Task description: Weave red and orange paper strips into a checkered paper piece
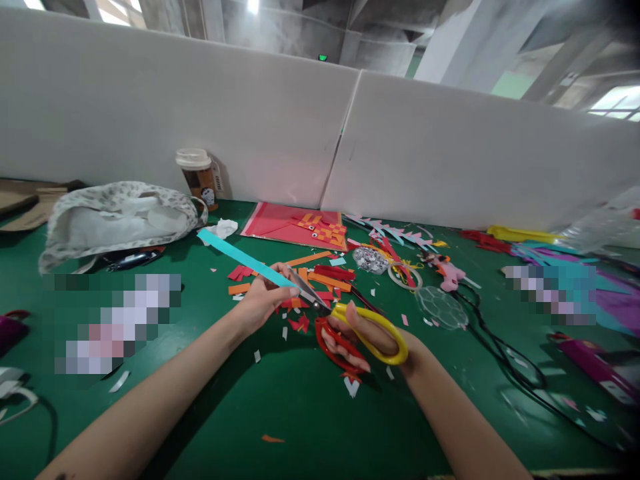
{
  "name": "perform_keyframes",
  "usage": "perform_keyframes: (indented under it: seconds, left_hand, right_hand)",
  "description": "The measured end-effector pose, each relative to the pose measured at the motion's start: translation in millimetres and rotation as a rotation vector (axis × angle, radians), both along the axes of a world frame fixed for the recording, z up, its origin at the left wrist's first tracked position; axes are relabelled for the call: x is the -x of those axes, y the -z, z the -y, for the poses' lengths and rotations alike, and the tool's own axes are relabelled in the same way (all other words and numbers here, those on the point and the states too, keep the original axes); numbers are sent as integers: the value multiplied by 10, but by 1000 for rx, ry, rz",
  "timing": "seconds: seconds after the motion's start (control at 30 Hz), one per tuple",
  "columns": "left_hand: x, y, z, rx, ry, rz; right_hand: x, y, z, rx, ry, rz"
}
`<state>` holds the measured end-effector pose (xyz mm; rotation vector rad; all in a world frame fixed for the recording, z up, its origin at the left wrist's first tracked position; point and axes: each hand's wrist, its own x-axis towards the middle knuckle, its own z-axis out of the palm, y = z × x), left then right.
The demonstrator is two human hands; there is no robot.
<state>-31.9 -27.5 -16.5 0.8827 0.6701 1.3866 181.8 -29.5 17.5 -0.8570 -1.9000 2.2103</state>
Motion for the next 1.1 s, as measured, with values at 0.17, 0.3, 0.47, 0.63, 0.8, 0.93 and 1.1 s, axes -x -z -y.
perform_keyframes:
  seconds: [0.17,0.3,0.47,0.63,0.8,0.93,1.1]
  left_hand:
    - [1,-21,3,14,0,-1]
    - [-1,-28,3,32,-6,2]
    - [4,-27,-9,19,2,-5]
    - [2,-31,-13,1,19,-8]
    - [-4,-62,9,2,22,-18]
    - [-16,-110,30,10,16,-34]
    - [-13,-91,21,11,12,-44]
  right_hand:
    - [-3,4,-11,21,0,3]
    - [-6,7,-19,37,-5,0]
    - [3,16,-23,29,31,55]
    - [-20,27,-28,14,41,43]
    - [-60,39,-36,-26,38,33]
    - [-88,49,-52,-53,25,34]
    - [-90,26,-51,-70,13,30]
